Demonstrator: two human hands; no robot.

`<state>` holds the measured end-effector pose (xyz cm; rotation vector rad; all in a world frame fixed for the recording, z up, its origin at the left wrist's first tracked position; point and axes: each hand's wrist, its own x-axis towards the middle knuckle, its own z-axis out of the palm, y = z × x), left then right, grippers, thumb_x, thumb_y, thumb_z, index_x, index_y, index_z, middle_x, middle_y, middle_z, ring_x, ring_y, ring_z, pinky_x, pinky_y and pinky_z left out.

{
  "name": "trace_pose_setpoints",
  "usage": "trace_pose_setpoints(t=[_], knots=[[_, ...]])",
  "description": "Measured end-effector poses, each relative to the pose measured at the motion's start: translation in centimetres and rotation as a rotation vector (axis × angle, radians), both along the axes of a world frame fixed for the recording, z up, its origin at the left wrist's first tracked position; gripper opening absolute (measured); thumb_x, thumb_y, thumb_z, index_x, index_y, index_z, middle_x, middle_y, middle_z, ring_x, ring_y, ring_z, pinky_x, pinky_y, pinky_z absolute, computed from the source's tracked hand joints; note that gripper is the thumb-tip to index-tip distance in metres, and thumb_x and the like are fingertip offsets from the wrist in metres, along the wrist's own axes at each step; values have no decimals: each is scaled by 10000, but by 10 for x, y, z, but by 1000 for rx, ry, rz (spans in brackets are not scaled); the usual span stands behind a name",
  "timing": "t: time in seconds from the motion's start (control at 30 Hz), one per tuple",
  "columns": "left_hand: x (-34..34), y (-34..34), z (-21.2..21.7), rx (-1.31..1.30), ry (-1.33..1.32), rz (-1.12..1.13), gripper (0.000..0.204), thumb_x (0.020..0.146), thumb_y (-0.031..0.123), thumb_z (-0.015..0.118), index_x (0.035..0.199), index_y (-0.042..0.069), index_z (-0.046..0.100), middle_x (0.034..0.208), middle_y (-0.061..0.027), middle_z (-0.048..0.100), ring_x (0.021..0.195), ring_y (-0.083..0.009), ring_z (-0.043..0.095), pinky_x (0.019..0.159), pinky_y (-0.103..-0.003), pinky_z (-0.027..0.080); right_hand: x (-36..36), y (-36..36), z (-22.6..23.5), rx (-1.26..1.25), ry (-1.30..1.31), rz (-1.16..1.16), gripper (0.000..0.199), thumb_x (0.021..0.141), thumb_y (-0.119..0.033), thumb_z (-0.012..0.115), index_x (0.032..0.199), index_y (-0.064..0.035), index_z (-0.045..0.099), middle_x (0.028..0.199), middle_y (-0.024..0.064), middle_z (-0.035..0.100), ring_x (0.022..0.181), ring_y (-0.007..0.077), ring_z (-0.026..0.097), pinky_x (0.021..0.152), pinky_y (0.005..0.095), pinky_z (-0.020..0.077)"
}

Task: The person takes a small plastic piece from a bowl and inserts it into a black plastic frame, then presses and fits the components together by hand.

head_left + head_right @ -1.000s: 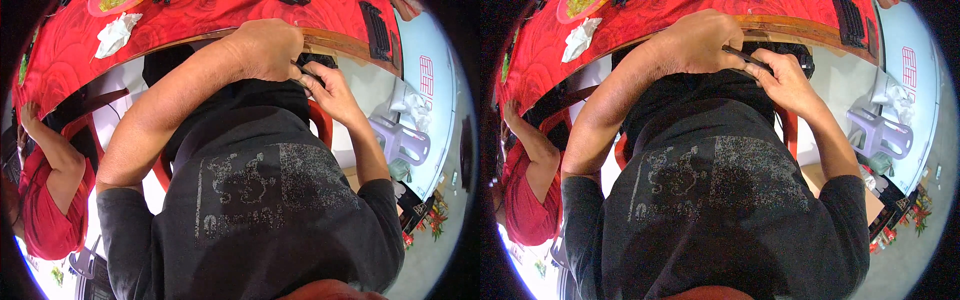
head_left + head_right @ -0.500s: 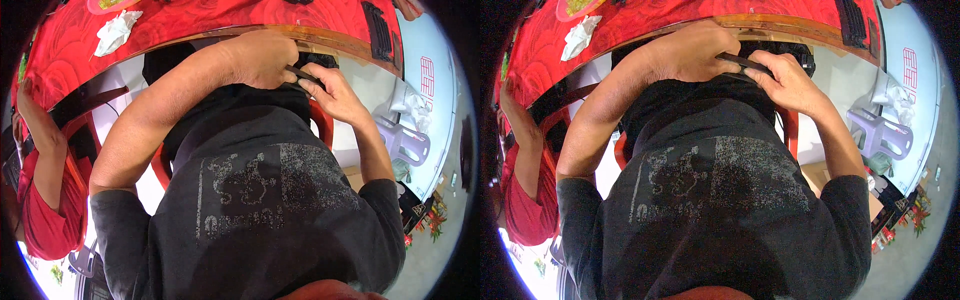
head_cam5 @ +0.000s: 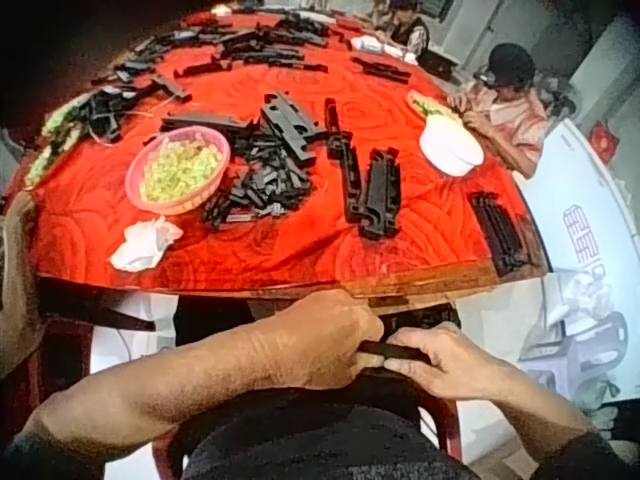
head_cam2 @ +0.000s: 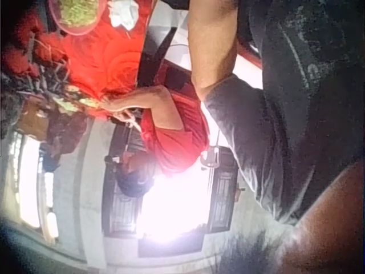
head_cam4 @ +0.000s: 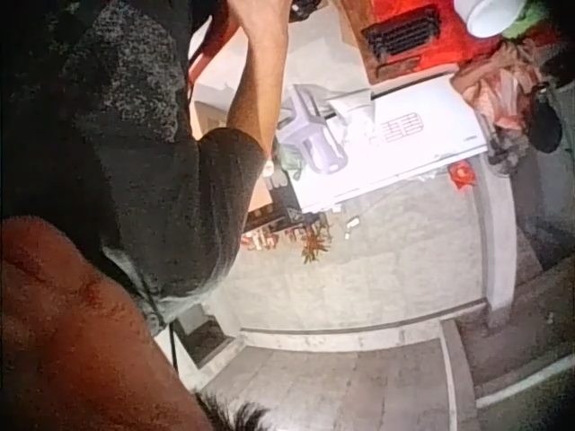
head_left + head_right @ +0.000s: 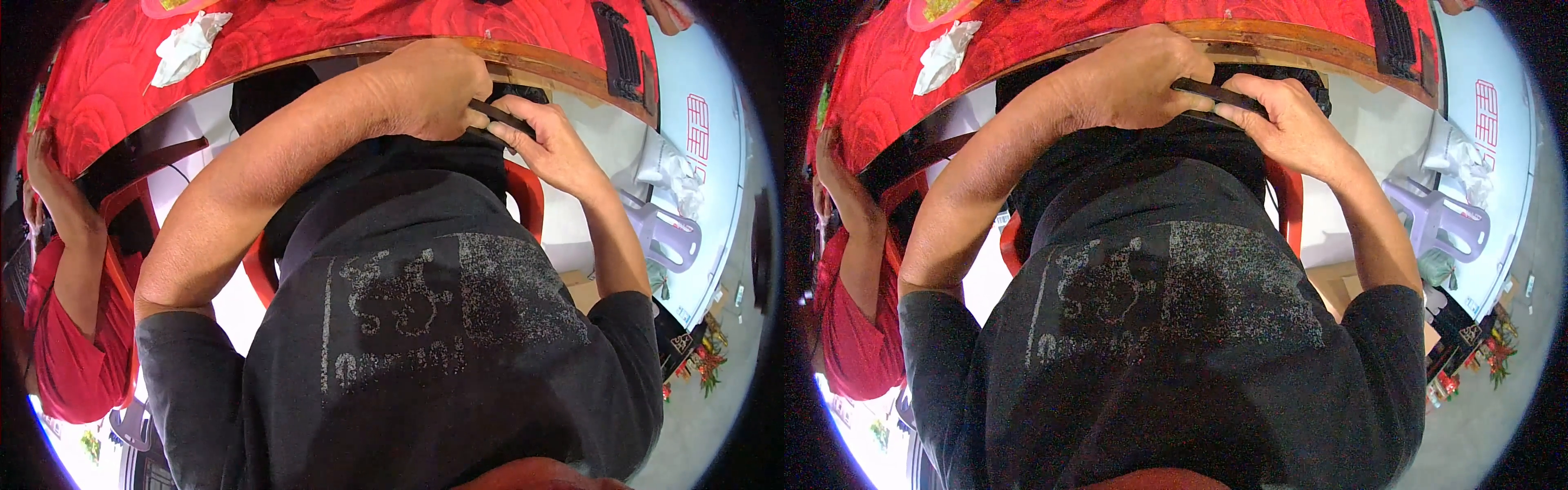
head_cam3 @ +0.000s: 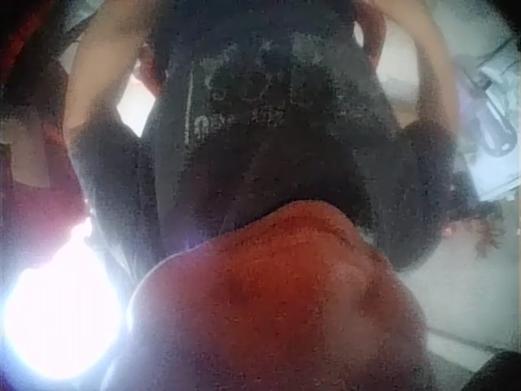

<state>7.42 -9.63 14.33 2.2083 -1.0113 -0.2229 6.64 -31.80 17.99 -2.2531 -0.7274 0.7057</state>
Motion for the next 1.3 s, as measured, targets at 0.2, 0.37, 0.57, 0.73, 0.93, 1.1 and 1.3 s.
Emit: trace_pose_setpoints(t=[0.2, 0.37, 0.57, 0.73, 0.93, 1.1, 1.3], knots=[[-1, 0, -3, -2, 53, -17, 158, 841, 146, 681, 871, -9, 670, 839, -207, 666, 857, -412, 656, 771, -479, 520, -3, 0, 3, -140, 59, -76, 189, 938, -180, 639, 1009, -5, 650, 733, 226, 591, 641, 361, 576, 617, 406, 460], [4, 1, 2, -27, 91, -45, 129, 844, 107, 650, 900, -8, 668, 843, -220, 669, 865, -412, 656, 761, -480, 522, -4, -2, 6, -150, 18, -81, 181, 953, -170, 629, 996, 5, 628, 706, 148, 563, 635, 254, 542, 609, 365, 457], [3, 0, 1, -59, 94, -36, 131, 826, 106, 661, 879, -12, 683, 841, -232, 674, 849, -411, 663, 762, -470, 528, -5, 1, 7, -146, -6, -80, 184, 937, -175, 637, 1010, -7, 655, 732, 230, 597, 654, 370, 581, 627, 410, 466], [2, -1, 2, -65, 50, 19, 150, 809, 123, 675, 836, -24, 686, 804, -231, 668, 815, -407, 664, 742, -467, 527, -6, 1, 5, -146, -18, -79, 195, 965, -175, 629, 950, 18, 605, 655, 71, 518, 614, 151, 507, 584, 328, 440], [5, 1, 8, -54, 156, -20, 185, 820, 167, 692, 810, -18, 689, 773, -228, 664, 766, -407, 661, 705, -463, 524, -6, 3, 8, -173, 27, -113, 189, 935, -177, 634, 993, 2, 660, 741, 234, 603, 646, 364, 587, 628, 411, 468], [4, -2, 5, -37, 122, 6, 262, 838, 243, 712, 801, -15, 686, 770, -226, 664, 774, -405, 663, 707, -465, 524, -5, 2, 6, -131, 21, -97, 191, 935, -174, 628, 1002, 3, 651, 738, 242, 598, 657, 384, 594, 624, 419, 469], [5, -4, 3, 8, 73, -15, 279, 838, 278, 724, 819, 2, 692, 795, -219, 675, 808, -406, 666, 743, -477, 525, -2, -5, -4, -84, 25, -48, 185, 942, -156, 614, 1017, 11, 639, 702, 239, 580, 623, 379, 586, 601, 424, 460]])
